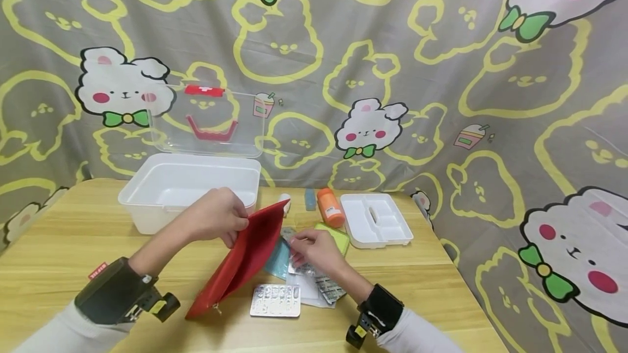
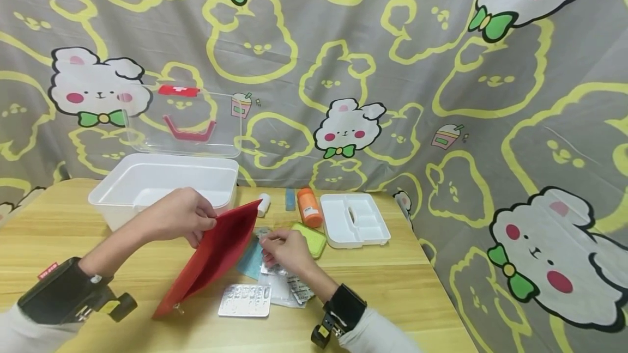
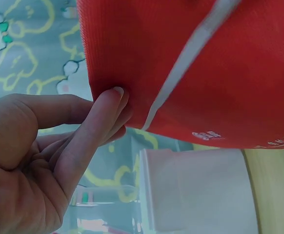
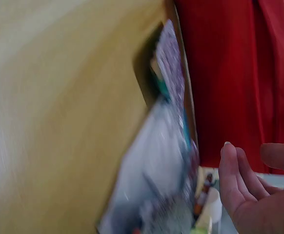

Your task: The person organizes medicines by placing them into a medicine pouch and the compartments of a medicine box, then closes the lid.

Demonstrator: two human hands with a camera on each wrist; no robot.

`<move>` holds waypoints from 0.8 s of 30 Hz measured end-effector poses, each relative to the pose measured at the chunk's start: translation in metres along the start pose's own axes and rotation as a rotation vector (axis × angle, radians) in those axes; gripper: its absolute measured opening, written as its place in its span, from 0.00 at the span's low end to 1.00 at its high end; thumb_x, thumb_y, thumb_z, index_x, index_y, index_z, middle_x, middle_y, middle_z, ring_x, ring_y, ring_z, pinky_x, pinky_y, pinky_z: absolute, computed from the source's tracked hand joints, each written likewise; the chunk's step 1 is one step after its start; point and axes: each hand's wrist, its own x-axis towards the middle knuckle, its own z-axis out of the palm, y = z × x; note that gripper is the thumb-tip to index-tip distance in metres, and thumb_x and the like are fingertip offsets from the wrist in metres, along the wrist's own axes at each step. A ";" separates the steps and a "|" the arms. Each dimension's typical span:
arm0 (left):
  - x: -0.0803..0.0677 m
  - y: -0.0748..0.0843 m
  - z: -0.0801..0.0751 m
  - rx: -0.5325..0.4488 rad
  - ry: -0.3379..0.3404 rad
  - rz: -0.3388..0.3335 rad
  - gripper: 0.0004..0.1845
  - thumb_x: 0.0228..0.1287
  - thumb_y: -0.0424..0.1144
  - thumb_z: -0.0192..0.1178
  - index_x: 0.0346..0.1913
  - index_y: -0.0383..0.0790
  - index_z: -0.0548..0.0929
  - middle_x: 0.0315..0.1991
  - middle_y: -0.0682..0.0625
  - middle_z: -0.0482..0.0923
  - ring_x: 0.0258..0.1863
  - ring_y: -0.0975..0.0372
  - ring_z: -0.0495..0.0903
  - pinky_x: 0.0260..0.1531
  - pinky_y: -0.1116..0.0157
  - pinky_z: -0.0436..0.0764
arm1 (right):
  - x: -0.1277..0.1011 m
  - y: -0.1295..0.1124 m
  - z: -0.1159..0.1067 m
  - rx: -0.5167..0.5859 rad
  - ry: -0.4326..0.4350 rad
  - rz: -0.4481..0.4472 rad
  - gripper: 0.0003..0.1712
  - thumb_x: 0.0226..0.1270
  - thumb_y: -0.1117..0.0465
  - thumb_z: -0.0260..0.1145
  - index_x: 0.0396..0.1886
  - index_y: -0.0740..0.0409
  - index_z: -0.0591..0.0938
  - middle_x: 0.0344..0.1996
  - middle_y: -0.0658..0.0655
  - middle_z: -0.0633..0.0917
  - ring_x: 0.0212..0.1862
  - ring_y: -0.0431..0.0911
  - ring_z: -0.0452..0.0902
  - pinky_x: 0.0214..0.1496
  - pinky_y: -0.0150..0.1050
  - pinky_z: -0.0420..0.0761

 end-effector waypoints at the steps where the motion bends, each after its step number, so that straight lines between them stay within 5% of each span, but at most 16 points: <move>1: 0.000 -0.001 0.001 -0.018 0.008 -0.008 0.07 0.65 0.28 0.62 0.38 0.27 0.88 0.27 0.44 0.87 0.19 0.60 0.86 0.24 0.63 0.87 | 0.000 0.001 0.004 0.005 -0.008 0.010 0.17 0.71 0.61 0.66 0.49 0.73 0.84 0.33 0.72 0.88 0.30 0.53 0.88 0.35 0.48 0.89; 16: -0.005 -0.013 0.016 -0.120 0.160 -0.034 0.14 0.67 0.32 0.63 0.51 0.26 0.86 0.33 0.41 0.88 0.20 0.60 0.86 0.25 0.61 0.88 | 0.002 -0.001 0.033 0.170 0.001 0.065 0.16 0.71 0.56 0.68 0.46 0.66 0.87 0.31 0.64 0.88 0.27 0.42 0.85 0.35 0.37 0.89; 24: -0.010 -0.020 0.023 -0.093 0.260 -0.042 0.12 0.68 0.35 0.64 0.48 0.31 0.88 0.34 0.43 0.89 0.22 0.62 0.86 0.29 0.60 0.89 | 0.002 0.002 0.036 0.172 -0.022 0.045 0.14 0.68 0.64 0.69 0.48 0.70 0.85 0.35 0.75 0.87 0.27 0.41 0.85 0.35 0.37 0.89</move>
